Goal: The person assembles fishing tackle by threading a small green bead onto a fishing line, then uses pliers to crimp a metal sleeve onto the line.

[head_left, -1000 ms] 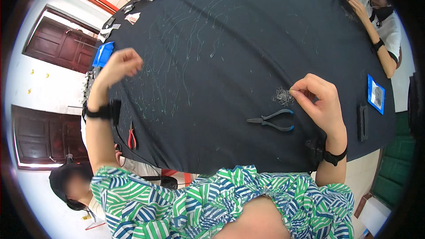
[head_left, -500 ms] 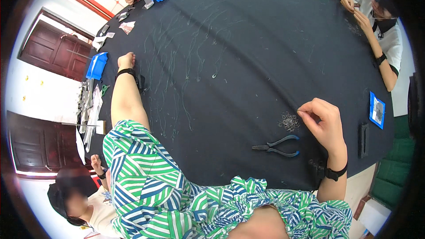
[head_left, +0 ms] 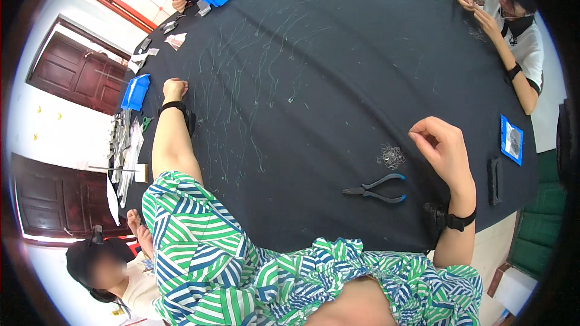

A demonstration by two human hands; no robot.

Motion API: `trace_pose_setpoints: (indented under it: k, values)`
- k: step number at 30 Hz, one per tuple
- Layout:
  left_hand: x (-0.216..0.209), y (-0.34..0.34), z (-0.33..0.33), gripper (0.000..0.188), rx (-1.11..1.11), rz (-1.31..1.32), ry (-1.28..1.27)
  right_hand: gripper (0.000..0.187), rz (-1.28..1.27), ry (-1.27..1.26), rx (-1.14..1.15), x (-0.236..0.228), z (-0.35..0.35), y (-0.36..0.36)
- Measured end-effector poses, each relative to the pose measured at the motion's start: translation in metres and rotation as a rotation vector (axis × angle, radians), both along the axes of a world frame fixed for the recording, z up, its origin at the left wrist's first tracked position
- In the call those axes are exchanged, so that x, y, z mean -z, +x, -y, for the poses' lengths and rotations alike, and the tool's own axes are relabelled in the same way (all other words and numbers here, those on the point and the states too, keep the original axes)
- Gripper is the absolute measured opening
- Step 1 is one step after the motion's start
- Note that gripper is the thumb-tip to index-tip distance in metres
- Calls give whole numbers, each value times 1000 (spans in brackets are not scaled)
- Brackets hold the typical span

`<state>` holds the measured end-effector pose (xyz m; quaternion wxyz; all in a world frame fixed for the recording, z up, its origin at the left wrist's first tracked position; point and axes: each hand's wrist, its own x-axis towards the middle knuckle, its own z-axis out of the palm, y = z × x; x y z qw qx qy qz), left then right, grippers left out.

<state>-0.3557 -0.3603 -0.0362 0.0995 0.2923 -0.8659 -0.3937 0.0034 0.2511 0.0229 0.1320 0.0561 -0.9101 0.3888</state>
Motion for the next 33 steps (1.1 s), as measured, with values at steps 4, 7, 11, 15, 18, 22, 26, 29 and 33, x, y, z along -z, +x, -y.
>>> trace_pose_setpoints:
  k: [4,7,11,15,18,22,26,29,33]
  values:
    - [-6,10,-10,43,8,32,101,6,45,15,25,-2,-6,1]
    - [-18,22,-21,43,35,33,100,9,70,-11,36,1,-17,1]
    - [-47,57,-19,37,256,-26,172,16,114,55,131,9,-43,-1]
    - [-74,136,-149,37,645,38,186,26,6,158,275,52,-85,-8]
    - [-104,229,-225,30,897,63,168,29,44,142,307,58,-86,-18]
    - [-96,309,-288,23,1246,278,451,33,-12,186,272,71,-83,-23]
    - [-88,341,-323,25,1562,406,453,32,-31,378,330,77,-74,-29]
    - [-92,347,-338,24,1635,446,475,28,-63,442,314,77,-75,-29]
    - [-76,345,-348,25,1558,515,706,20,-35,131,247,65,-71,-26]
